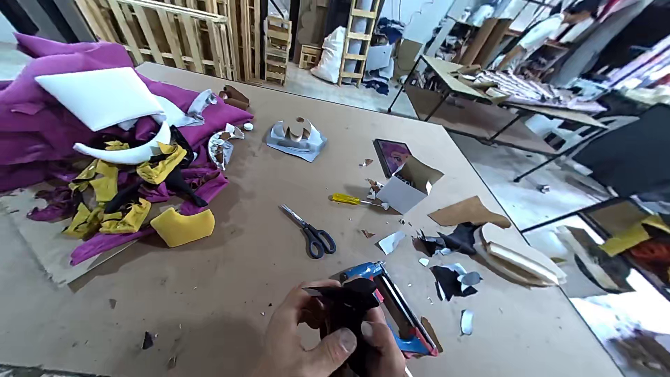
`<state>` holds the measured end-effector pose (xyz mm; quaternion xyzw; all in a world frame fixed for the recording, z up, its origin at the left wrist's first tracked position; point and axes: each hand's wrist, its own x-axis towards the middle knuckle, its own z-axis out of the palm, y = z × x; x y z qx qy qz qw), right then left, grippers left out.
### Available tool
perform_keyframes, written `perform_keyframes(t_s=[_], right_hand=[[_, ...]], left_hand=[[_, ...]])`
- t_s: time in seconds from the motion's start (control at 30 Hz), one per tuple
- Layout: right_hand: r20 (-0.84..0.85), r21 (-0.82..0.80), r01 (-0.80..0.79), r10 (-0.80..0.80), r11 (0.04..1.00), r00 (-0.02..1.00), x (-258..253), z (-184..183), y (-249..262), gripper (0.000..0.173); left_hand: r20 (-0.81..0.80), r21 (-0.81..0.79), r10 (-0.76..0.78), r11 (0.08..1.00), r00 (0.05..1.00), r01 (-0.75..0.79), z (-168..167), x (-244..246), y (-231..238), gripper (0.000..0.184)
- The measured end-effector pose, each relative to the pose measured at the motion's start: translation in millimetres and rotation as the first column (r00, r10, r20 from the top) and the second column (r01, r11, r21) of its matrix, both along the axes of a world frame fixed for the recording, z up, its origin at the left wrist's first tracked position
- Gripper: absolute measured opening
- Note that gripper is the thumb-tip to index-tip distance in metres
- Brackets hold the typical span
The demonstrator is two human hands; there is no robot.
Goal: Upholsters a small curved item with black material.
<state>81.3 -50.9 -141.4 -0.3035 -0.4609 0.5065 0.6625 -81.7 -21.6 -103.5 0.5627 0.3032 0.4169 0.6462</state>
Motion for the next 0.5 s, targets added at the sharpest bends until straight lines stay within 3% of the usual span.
perform_keyframes(t_s=[0.13, 0.23, 0.3, 0.33, 0.43, 0.5], right_hand=[[0.15, 0.09, 0.078, -0.091, 0.993, 0.984, -0.9, -3.6, 7.3, 0.023], [0.197, 0.104, 0.101, -0.12, 0.99, 0.973, 4.6, -4.9, 8.5, 0.029], [0.205, 0.115, 0.104, -0.126, 0.988, 0.97, 9.2, -0.6, 8.7, 0.028], [0.219, 0.122, 0.112, -0.137, 0.986, 0.966, 11.6, 3.1, 9.0, 0.028], [0.299, 0.172, 0.115, -0.163, 0.978, 0.94, 19.8, 13.8, 12.8, 0.03], [0.403, 0.208, 0.082, -0.162, 0.975, 0.901, 25.2, 19.9, 15.6, 0.032]], left_hand=[[0.025, 0.029, 0.139, 0.99, 0.99, -0.14, 2.2, -3.7, -4.2, 0.017], [0.168, -0.091, 0.076, 0.994, 0.983, -0.061, 4.1, -10.4, -4.0, 0.007], [0.293, -0.203, -0.052, 0.972, 0.955, 0.116, -1.6, -11.1, -0.3, 0.016], [0.322, -0.211, -0.125, 0.957, 0.938, 0.2, -7.0, -11.1, 2.3, 0.031], [0.107, -0.009, -0.242, 0.97, 0.964, 0.245, -13.7, -8.8, 7.2, 0.059], [-0.026, 0.107, -0.235, 0.966, 0.972, 0.237, -14.9, -8.4, 10.4, 0.06]])
